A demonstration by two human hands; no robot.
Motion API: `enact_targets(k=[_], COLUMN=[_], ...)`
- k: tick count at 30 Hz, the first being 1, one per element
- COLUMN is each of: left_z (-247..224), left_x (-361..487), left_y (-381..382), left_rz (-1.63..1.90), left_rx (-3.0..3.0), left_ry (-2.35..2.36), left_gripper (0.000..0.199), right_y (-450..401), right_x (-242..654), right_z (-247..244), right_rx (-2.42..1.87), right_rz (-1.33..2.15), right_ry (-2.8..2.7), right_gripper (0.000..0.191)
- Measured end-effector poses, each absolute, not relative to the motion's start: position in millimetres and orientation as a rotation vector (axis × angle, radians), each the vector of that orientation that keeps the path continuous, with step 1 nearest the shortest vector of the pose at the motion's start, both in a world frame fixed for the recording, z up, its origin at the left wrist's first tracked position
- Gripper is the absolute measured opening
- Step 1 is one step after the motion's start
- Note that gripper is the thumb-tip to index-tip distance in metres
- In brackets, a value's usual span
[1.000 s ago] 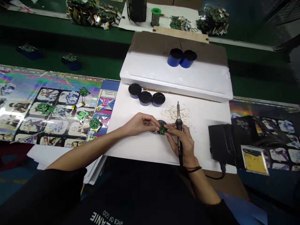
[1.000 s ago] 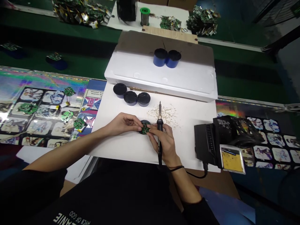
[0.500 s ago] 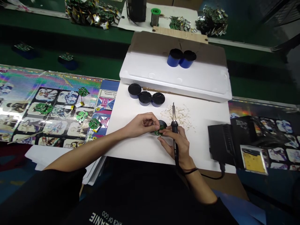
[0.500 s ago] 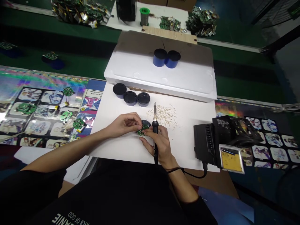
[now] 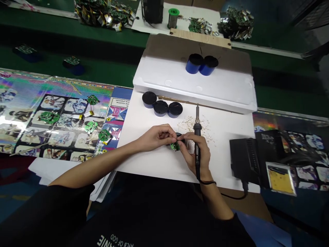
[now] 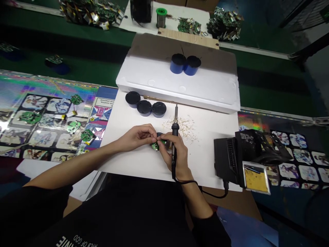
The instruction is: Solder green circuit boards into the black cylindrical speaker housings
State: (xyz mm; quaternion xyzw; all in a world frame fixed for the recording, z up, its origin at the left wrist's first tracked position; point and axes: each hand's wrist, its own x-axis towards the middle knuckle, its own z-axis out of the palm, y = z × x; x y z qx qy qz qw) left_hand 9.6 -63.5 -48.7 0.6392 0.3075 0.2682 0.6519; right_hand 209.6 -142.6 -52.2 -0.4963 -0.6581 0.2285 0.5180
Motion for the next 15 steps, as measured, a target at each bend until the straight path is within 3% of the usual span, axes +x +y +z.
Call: enact_targets(k=[15], left_z=[-45.8], left_x=[10.1], left_y=[-64.0], left_rz=[0.595], left_rx=[1.347], left_ry=[0.657], left_gripper=[0.032], right_y=[-141.1], right_x=[207.6], right_z=[-52.0], right_rx=[-1.266], right_rz=[0.564], right_ry=[-1.451], right_gripper=[0.027])
